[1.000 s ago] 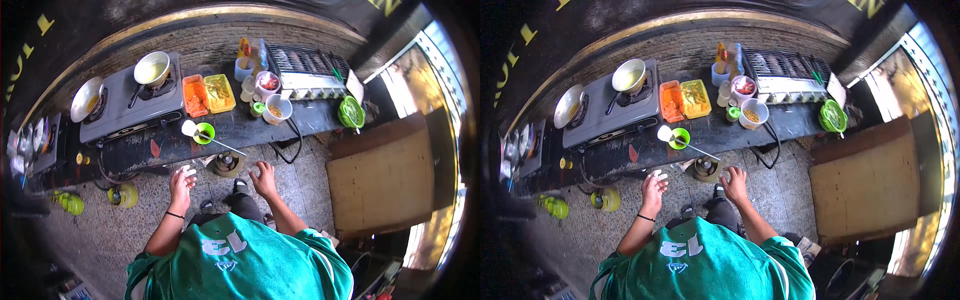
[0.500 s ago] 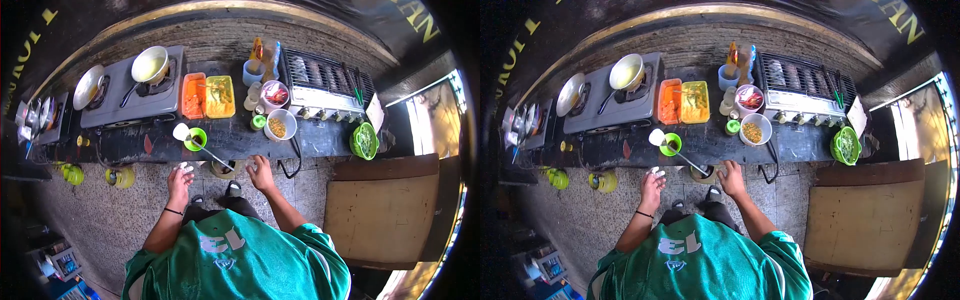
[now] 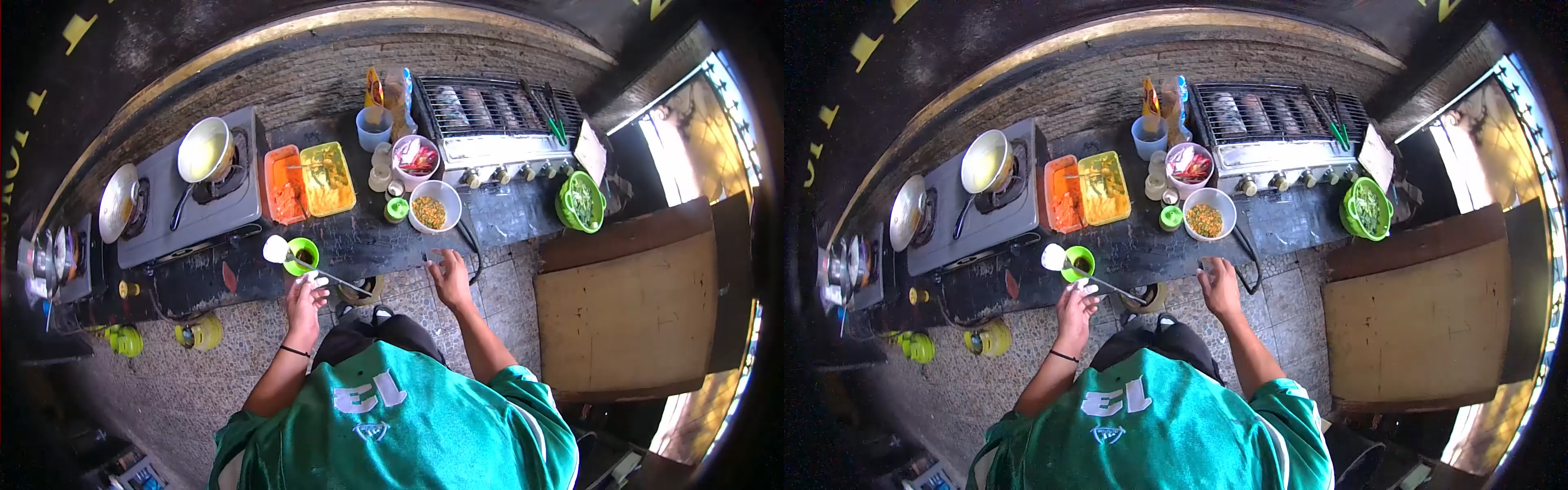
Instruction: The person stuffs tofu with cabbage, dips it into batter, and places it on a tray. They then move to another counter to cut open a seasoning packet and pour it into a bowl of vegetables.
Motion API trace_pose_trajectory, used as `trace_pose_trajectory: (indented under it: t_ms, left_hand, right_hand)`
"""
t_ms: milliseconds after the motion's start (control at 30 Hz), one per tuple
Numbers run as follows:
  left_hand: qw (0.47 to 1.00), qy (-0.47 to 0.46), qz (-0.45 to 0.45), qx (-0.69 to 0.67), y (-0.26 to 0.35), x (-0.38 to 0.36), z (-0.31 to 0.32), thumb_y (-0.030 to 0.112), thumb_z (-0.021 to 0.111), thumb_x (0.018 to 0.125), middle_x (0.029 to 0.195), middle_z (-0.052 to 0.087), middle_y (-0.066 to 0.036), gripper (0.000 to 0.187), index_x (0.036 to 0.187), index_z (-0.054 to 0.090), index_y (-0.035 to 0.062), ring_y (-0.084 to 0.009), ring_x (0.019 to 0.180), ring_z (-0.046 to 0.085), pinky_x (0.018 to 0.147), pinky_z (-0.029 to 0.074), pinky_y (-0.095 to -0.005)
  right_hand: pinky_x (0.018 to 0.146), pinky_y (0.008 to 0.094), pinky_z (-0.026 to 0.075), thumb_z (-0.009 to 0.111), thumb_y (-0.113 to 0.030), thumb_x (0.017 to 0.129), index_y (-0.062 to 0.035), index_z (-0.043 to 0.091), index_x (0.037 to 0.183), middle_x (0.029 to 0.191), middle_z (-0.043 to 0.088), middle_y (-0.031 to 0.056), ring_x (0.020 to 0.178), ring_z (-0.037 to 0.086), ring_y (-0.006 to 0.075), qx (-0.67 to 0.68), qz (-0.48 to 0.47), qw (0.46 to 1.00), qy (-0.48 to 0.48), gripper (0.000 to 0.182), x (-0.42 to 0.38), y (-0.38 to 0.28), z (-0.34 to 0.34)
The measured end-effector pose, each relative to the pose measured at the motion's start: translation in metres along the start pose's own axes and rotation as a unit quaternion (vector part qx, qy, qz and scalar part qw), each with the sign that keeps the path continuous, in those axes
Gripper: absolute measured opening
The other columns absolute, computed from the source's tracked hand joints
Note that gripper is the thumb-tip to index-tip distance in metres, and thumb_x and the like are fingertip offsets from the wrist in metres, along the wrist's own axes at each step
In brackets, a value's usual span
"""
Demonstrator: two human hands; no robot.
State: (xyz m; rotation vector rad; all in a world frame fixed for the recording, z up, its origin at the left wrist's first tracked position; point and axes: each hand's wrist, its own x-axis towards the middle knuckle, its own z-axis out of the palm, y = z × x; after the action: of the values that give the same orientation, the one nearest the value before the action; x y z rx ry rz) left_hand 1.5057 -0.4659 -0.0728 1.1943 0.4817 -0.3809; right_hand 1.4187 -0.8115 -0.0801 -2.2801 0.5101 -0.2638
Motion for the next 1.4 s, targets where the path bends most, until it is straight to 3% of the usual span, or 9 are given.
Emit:
trace_pose_trajectory:
  t_ms: [33, 167, 233, 367, 733, 833, 1000, 1200, 1400]
  left_hand:
    - [1.000, -0.017, -0.009, 0.016, -0.001, 0.005, 0.002, 0.022, 0.060, 0.107, 0.108, 0.076, -0.006, 0.025, 0.128, 0.065, 0.0108, -0.0132, 0.082, 0.072, 0.070, 0.053, -0.0276]
    - [0.998, -0.039, -0.026, 0.047, -0.001, 0.015, 0.018, 0.023, 0.060, 0.107, 0.106, 0.076, -0.005, 0.025, 0.128, 0.064, 0.0102, -0.0121, 0.081, 0.072, 0.069, 0.054, -0.0272]
    - [0.998, -0.036, -0.017, 0.049, -0.001, 0.021, 0.029, 0.023, 0.059, 0.108, 0.107, 0.076, -0.006, 0.024, 0.127, 0.065, 0.0092, -0.0126, 0.081, 0.072, 0.068, 0.054, -0.0270]
    - [0.999, -0.015, 0.008, 0.047, -0.004, 0.032, 0.061, 0.023, 0.058, 0.108, 0.108, 0.076, -0.008, 0.025, 0.128, 0.064, 0.0084, -0.0132, 0.081, 0.071, 0.069, 0.053, -0.0269]
    - [0.997, 0.060, -0.014, 0.038, -0.035, 0.053, 0.162, 0.023, 0.057, 0.109, 0.109, 0.076, -0.009, 0.024, 0.129, 0.062, 0.0108, -0.0157, 0.084, 0.071, 0.071, 0.054, -0.0287]
    - [0.997, 0.069, -0.009, 0.034, -0.041, 0.058, 0.175, 0.021, 0.057, 0.108, 0.110, 0.076, -0.009, 0.024, 0.128, 0.062, 0.0105, -0.0162, 0.084, 0.072, 0.071, 0.054, -0.0294]
    - [0.995, 0.092, -0.016, 0.029, -0.047, 0.063, 0.189, 0.020, 0.057, 0.108, 0.110, 0.076, -0.008, 0.023, 0.129, 0.062, 0.0112, -0.0156, 0.084, 0.072, 0.072, 0.054, -0.0289]
    - [0.994, 0.103, -0.009, 0.032, -0.047, 0.064, 0.196, 0.021, 0.058, 0.108, 0.109, 0.076, -0.008, 0.024, 0.129, 0.062, 0.0118, -0.0150, 0.084, 0.072, 0.073, 0.054, -0.0288]
    - [0.993, 0.115, -0.003, 0.030, -0.045, 0.062, 0.199, 0.021, 0.058, 0.108, 0.110, 0.076, -0.007, 0.024, 0.129, 0.062, 0.0116, -0.0143, 0.084, 0.071, 0.072, 0.054, -0.0284]
  right_hand:
    - [0.089, 0.0468, 0.053, 0.072, -0.022, 0.096, -0.0018, 0.064, 0.126, 0.113, 0.065, 0.0205, 0.100, 0.065, 0.0355, 0.030, 0.045, 0.999, 0.001, 0.036, -0.002, -0.012, -0.010]
    - [0.088, 0.0455, 0.053, 0.072, -0.020, 0.096, -0.0028, 0.065, 0.126, 0.113, 0.065, 0.0184, 0.098, 0.065, 0.0327, 0.029, 0.074, 0.997, 0.021, 0.035, -0.002, -0.013, -0.027]
    - [0.077, 0.0394, 0.058, 0.071, -0.016, 0.097, -0.0020, 0.067, 0.124, 0.115, 0.066, 0.0178, 0.091, 0.067, 0.0283, 0.011, 0.044, 0.998, 0.047, 0.031, 0.006, -0.008, -0.034]
    - [0.073, 0.0350, 0.058, 0.071, -0.013, 0.097, -0.0013, 0.067, 0.123, 0.114, 0.067, 0.0163, 0.089, 0.067, 0.0260, 0.065, 0.042, 0.996, 0.055, 0.029, 0.044, 0.007, -0.042]
    - [0.077, 0.0407, 0.054, 0.071, -0.012, 0.096, -0.0012, 0.068, 0.120, 0.109, 0.069, 0.0154, 0.084, 0.066, 0.0258, 0.040, -0.009, 0.996, -0.081, 0.026, 0.150, 0.067, -0.085]
    - [0.080, 0.0427, 0.054, 0.069, -0.013, 0.097, -0.0056, 0.067, 0.124, 0.105, 0.066, 0.0161, 0.083, 0.065, 0.0306, 0.056, 0.002, 0.994, -0.089, 0.028, 0.169, 0.079, -0.089]
    - [0.078, 0.0409, 0.054, 0.070, -0.013, 0.097, -0.0032, 0.066, 0.122, 0.107, 0.067, 0.0162, 0.083, 0.065, 0.0279, 0.065, 0.003, 0.993, -0.101, 0.027, 0.183, 0.094, -0.090]
    - [0.081, 0.0436, 0.055, 0.070, -0.014, 0.096, -0.0035, 0.067, 0.120, 0.109, 0.066, 0.0167, 0.088, 0.065, 0.0329, 0.035, 0.013, 0.992, -0.122, 0.026, 0.199, 0.089, -0.095]
    - [0.089, 0.0473, 0.056, 0.069, -0.022, 0.094, -0.0121, 0.070, 0.119, 0.113, 0.068, 0.0128, 0.108, 0.064, 0.0335, -0.112, -0.203, 0.969, -0.087, 0.027, 0.253, 0.055, -0.073]
